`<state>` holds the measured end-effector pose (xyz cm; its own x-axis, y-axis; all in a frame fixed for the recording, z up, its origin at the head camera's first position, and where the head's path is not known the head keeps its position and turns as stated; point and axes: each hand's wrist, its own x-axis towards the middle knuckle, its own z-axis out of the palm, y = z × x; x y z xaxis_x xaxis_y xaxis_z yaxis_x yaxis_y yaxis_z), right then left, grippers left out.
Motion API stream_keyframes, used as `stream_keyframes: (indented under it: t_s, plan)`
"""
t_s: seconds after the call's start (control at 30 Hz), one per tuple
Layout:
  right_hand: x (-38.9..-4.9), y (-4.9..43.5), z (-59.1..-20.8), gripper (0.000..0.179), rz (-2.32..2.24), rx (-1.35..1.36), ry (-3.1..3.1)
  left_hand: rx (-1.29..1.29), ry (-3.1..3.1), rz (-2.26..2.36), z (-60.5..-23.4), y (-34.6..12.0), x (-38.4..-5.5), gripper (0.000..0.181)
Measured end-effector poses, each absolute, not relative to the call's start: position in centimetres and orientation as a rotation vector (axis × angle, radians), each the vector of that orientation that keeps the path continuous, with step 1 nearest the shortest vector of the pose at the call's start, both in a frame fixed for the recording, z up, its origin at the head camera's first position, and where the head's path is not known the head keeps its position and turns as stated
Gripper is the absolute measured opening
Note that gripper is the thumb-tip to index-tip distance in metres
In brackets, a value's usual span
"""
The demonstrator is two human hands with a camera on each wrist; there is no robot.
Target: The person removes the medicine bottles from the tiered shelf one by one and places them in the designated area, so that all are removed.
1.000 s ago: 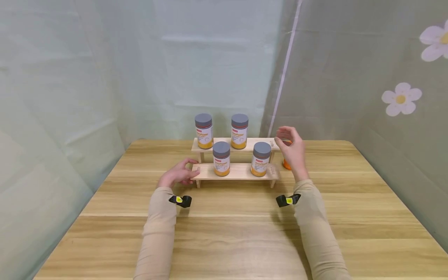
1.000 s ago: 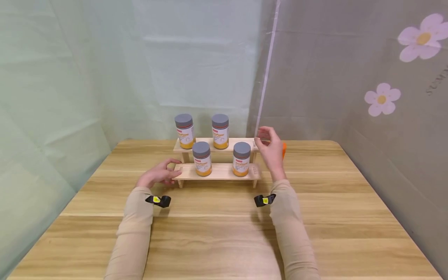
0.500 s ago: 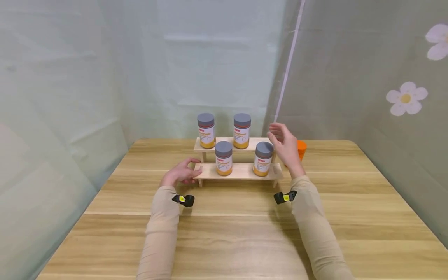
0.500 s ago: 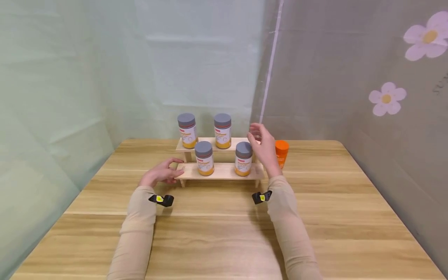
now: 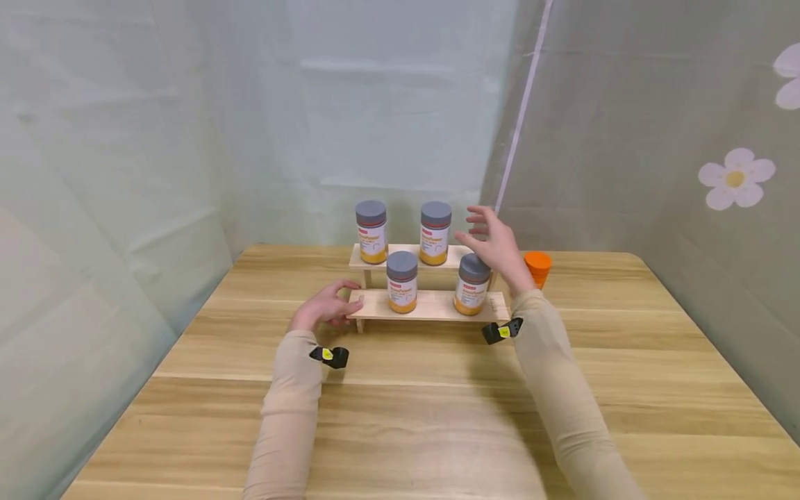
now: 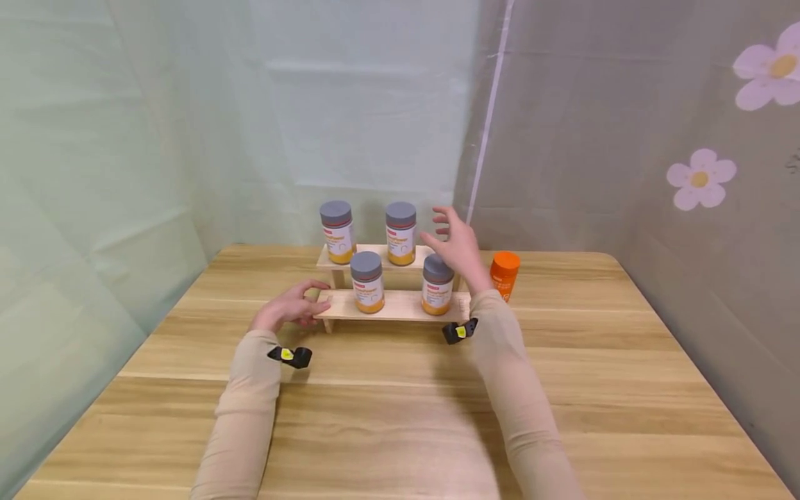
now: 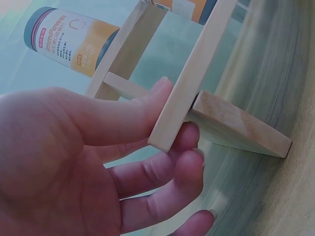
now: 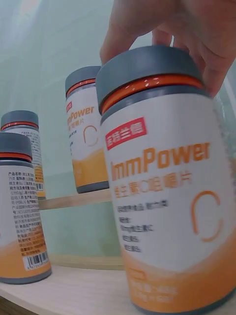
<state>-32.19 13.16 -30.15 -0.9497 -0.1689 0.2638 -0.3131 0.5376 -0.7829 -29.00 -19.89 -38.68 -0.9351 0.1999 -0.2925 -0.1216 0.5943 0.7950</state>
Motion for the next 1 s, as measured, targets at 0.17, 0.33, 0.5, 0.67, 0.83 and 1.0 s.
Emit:
stream_keyframes:
  t_s: [0.17, 0.33, 0.5, 0.67, 0.83, 1.0]
  plan:
    - [-33.0, 12.5, -30.1, 0.067, 1.496, 0.452, -2.665, 0.069, 2.482, 1.265, -38.7, -19.9, -29.0, 0.054]
    - [-33.4, 11.9, -29.7, 0.072, 1.586, 0.492, -2.702, 0.066, 2.477, 1.277, -38.7, -19.8, -28.8, 0.054]
    - [-33.3, 11.3, -29.1, 0.074, 1.535, 0.503, -2.771, 0.074, 2.476, 1.271, -38.7, -19.8, -28.7, 0.054]
    - [-33.1, 10.7, -28.8, 0.078, 1.576, 0.492, -2.760, 0.069, 2.481, 1.274, -38.6, -19.7, -28.6, 0.053]
    - [-33.5, 10.6, -28.9, 0.081, 1.601, 0.488, -2.776, 0.076, 2.478, 1.271, -38.5, -19.5, -28.5, 0.054]
    - [-33.8, 10.6, -28.9, 0.077, 1.628, 0.467, -2.782, 0.067, 2.477, 1.270, -38.6, -19.4, -28.6, 0.054]
